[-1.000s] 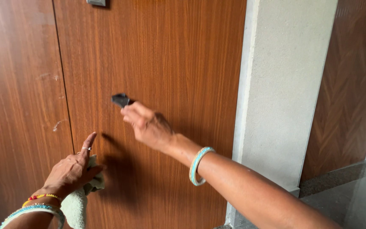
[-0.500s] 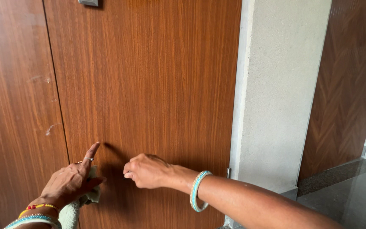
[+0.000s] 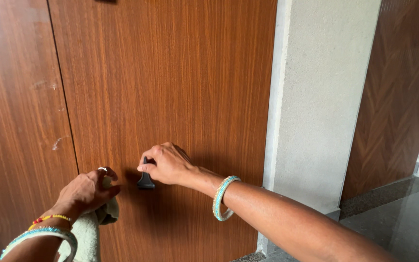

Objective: The person scrapes a wooden door with a metal scraper and wipes the surface with a cloth. The person repeatedly scrapes and wipes the same areas of the door throughout the clip.

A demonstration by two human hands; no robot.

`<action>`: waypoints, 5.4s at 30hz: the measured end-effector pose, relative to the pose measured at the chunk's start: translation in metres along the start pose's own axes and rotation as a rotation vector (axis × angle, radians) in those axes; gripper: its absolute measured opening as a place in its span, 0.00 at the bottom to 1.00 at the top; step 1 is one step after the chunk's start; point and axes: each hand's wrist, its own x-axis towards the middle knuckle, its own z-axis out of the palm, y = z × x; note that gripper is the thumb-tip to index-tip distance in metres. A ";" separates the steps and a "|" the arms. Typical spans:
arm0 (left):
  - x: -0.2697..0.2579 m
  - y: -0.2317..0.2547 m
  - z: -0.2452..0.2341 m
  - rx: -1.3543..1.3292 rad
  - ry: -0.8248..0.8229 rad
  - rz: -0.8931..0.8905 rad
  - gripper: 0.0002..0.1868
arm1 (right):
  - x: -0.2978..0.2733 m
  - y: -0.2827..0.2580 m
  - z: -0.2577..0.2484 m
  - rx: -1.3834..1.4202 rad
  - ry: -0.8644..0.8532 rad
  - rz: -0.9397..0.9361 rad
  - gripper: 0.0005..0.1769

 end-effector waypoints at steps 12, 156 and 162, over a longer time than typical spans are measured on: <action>0.020 0.040 0.017 -0.525 -0.026 0.111 0.32 | -0.003 0.005 -0.005 0.186 0.057 0.486 0.11; 0.031 0.387 -0.035 0.455 0.644 0.669 0.19 | -0.155 0.115 -0.161 -0.016 0.484 1.292 0.20; 0.025 0.350 0.088 0.355 0.599 1.024 0.18 | -0.175 0.124 -0.154 -0.073 0.395 1.264 0.20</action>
